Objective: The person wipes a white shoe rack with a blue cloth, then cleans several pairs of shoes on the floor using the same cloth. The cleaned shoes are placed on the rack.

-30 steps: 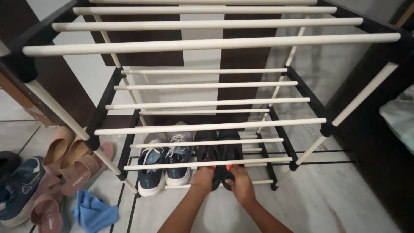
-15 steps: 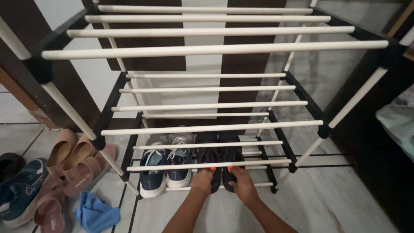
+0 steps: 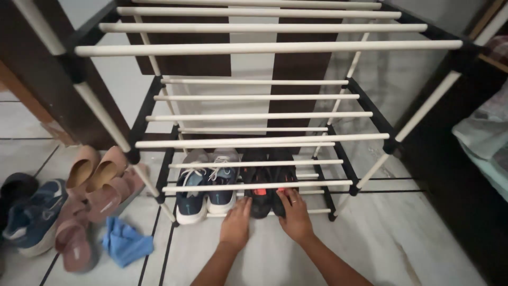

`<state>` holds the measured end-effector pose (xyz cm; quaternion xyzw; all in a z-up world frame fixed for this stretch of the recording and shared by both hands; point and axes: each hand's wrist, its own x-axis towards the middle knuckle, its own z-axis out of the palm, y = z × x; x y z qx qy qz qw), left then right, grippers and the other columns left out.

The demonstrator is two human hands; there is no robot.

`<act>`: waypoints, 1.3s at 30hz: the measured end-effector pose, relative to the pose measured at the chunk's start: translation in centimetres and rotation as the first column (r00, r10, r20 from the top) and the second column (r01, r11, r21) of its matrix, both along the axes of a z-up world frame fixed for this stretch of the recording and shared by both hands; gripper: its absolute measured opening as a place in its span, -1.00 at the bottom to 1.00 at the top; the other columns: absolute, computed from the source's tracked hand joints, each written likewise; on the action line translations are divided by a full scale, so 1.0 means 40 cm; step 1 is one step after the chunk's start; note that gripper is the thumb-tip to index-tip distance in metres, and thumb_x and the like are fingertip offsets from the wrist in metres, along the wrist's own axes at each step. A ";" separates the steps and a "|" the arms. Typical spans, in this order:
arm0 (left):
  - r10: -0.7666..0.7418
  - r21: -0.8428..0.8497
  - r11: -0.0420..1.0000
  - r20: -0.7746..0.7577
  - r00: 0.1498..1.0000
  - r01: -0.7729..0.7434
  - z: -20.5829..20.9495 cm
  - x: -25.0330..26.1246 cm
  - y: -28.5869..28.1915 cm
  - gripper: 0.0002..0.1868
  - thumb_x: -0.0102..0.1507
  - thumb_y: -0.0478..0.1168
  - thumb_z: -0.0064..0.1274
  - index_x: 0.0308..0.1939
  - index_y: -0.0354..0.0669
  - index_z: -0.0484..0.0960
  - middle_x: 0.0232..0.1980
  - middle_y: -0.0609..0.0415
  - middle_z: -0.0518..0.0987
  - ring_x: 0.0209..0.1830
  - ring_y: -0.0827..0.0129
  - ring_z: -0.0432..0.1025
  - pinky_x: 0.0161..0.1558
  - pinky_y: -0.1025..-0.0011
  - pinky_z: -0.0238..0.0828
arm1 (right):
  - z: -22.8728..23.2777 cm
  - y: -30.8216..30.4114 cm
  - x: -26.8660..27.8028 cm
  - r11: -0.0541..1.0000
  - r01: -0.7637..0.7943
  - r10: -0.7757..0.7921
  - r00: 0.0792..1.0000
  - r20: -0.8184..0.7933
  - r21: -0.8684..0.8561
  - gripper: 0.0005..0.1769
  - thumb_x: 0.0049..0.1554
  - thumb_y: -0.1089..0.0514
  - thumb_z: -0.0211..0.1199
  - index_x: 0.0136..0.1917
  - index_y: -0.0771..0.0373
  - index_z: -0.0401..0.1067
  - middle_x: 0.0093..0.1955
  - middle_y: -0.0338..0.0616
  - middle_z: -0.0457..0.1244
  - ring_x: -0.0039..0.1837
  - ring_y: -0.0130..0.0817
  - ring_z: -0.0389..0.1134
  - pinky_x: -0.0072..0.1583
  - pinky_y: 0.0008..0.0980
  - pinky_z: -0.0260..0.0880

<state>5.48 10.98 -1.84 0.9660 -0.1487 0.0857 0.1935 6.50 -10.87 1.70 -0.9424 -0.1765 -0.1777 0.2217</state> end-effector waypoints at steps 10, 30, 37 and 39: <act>0.089 0.123 0.988 0.012 0.996 -0.089 0.012 -0.142 0.109 -0.33 0.16 -0.42 -0.04 0.40 -0.20 0.27 0.54 -0.07 0.20 0.55 0.09 0.07 0.40 0.12 0.11 | 0.093 0.088 -0.151 0.976 -0.117 0.120 0.993 0.006 -0.182 -0.15 -0.10 0.26 0.34 0.46 0.14 0.20 0.57 0.08 -0.04 0.54 0.21 -0.02 0.44 0.13 0.01; 0.665 -0.138 0.744 0.061 0.744 -0.654 0.096 -0.650 0.702 -0.46 0.10 -0.29 0.13 0.19 -0.18 0.50 0.34 -0.13 0.42 0.29 0.03 0.35 0.11 0.03 0.42 | 0.055 0.918 -0.459 0.755 -0.655 0.652 0.755 -0.064 -0.037 -0.38 -0.02 0.27 0.30 0.33 0.10 0.33 0.52 0.00 0.07 0.47 0.10 0.11 0.41 -0.06 0.19; 0.710 -0.058 0.667 -0.255 0.657 -0.743 0.110 -0.746 0.831 -0.52 0.14 -0.20 0.19 0.14 -0.15 0.52 0.25 -0.01 0.47 0.23 0.09 0.39 0.09 0.09 0.46 | 0.029 1.074 -0.556 0.682 -0.726 0.729 0.666 -0.161 0.087 -0.45 0.00 0.29 0.26 0.29 0.11 0.36 0.51 -0.08 0.11 0.48 0.01 0.13 0.36 -0.10 0.25; 0.736 -0.069 0.642 -0.224 0.639 -0.764 0.108 -0.753 0.879 -0.54 0.13 -0.24 0.16 0.13 -0.13 0.54 0.26 -0.01 0.47 0.23 0.08 0.40 0.09 0.09 0.47 | 0.026 1.122 -0.535 0.681 -0.729 0.725 0.658 -0.204 0.070 -0.46 0.00 0.29 0.24 0.27 0.10 0.37 0.50 -0.11 0.12 0.46 -0.02 0.16 0.34 -0.14 0.28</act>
